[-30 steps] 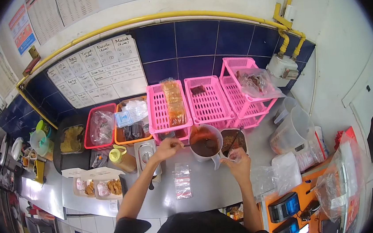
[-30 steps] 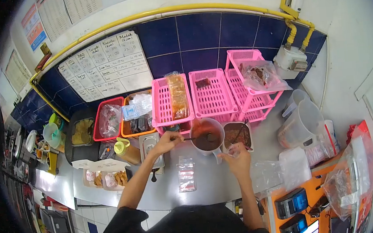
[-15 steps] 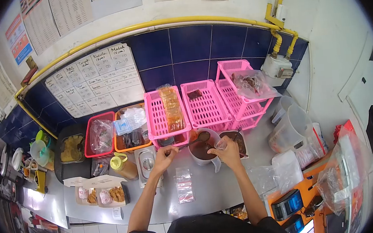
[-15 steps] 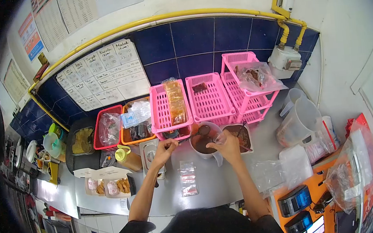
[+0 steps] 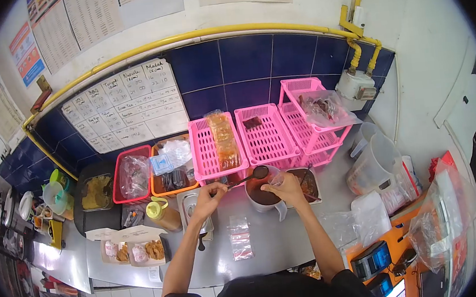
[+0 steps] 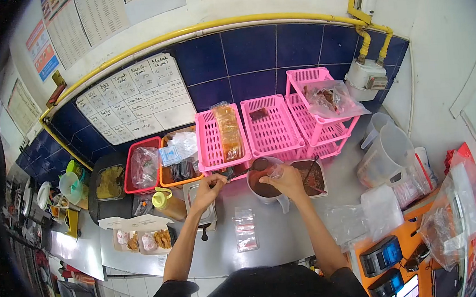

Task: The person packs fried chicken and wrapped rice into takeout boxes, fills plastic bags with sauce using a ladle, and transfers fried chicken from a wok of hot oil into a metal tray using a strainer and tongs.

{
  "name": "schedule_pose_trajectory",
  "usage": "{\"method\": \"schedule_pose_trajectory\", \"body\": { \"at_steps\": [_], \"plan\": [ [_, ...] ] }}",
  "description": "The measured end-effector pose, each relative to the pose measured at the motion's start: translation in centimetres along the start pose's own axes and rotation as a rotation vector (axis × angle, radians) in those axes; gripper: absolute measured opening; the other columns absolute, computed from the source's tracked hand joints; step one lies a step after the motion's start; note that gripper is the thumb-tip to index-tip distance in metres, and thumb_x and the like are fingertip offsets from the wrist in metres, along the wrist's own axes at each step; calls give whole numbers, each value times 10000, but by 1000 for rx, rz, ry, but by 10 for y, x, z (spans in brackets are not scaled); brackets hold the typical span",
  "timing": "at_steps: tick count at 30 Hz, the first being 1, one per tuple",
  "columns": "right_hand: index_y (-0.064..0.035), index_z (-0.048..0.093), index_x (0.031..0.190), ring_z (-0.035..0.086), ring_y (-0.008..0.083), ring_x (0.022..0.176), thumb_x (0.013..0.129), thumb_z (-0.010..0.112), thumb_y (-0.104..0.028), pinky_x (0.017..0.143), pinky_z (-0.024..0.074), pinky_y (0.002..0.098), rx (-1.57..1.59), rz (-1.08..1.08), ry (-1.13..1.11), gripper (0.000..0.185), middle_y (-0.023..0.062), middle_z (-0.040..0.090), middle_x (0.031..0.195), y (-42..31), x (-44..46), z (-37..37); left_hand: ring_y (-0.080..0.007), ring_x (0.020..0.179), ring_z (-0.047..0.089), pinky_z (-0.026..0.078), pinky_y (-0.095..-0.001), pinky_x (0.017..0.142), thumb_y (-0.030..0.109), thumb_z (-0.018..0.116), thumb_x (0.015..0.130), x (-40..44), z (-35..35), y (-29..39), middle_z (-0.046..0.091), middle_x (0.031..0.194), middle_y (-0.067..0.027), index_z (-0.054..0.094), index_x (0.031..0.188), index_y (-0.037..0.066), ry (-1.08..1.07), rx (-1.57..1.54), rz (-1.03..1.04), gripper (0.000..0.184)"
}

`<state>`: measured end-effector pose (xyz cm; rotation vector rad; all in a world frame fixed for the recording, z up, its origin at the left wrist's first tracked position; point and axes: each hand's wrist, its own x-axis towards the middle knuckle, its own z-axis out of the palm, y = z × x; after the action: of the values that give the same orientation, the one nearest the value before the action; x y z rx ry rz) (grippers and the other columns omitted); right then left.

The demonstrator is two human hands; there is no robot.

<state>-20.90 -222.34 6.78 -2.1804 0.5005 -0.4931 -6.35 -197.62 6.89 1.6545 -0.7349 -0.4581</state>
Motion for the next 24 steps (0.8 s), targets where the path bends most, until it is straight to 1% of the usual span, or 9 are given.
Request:
{"method": "schedule_pose_trajectory", "body": {
  "at_steps": [2,5,12,14,18,20,21,23,24],
  "plan": [
    [-1,661,747,665,246,665,597,859,-516,651,513,362,-45,-34,14,572,129,672,704,-3,0,1,-54,740,559,442,-224,674,88,583,900,-1,0,1,647,791,-3,666,905,-20,1,16,-10,136],
    [3,660,745,668,269,675,586,856,-537,658,513,380,-57,-12,10,596,136,672,710,-5,1,2,-69,769,581,459,-237,721,86,584,895,0,-1,7,665,809,-22,673,906,-21,13,37,5,139],
    [6,652,761,665,276,673,575,853,-556,656,511,386,-103,-53,54,625,133,671,711,-4,2,6,-73,770,590,468,-254,756,86,601,886,6,-8,12,664,797,-23,676,894,-25,8,32,6,134],
    [-82,688,865,668,341,833,568,804,-637,736,511,437,-81,43,-52,640,150,691,844,-15,1,0,-69,752,585,468,-251,741,83,608,883,5,-9,18,661,790,-18,674,884,-25,11,52,-36,127],
    [-99,703,892,667,350,862,570,792,-650,750,512,447,-156,57,-65,645,160,693,870,-14,4,2,-67,735,579,465,-247,725,84,611,882,8,-11,22,659,782,-16,673,880,-26,-9,76,-35,126],
    [-97,699,950,663,353,882,573,788,-652,776,509,447,-154,66,-109,677,174,691,901,-14,6,2,-60,722,567,461,-242,700,90,606,886,10,-12,23,650,763,-6,675,868,-23,-32,93,4,133],
    [-97,699,950,663,353,882,573,788,-652,776,509,447,-155,65,-108,677,174,691,901,-12,6,4,-60,722,567,461,-242,700,90,606,886,10,-12,23,650,763,-6,675,868,-23,-32,93,6,133],
    [-26,661,815,663,309,718,583,835,-574,648,495,404,-142,-63,40,621,146,674,757,-10,5,10,-61,704,542,439,-244,645,93,608,900,11,-13,28,645,757,5,674,889,-16,-60,149,30,128],
    [-26,661,815,663,309,718,583,835,-574,648,495,404,-141,-64,43,621,146,674,757,-9,6,11,-61,704,542,439,-244,645,93,608,900,13,-13,30,645,757,5,674,889,-16,-60,151,32,128]
  ]
}}
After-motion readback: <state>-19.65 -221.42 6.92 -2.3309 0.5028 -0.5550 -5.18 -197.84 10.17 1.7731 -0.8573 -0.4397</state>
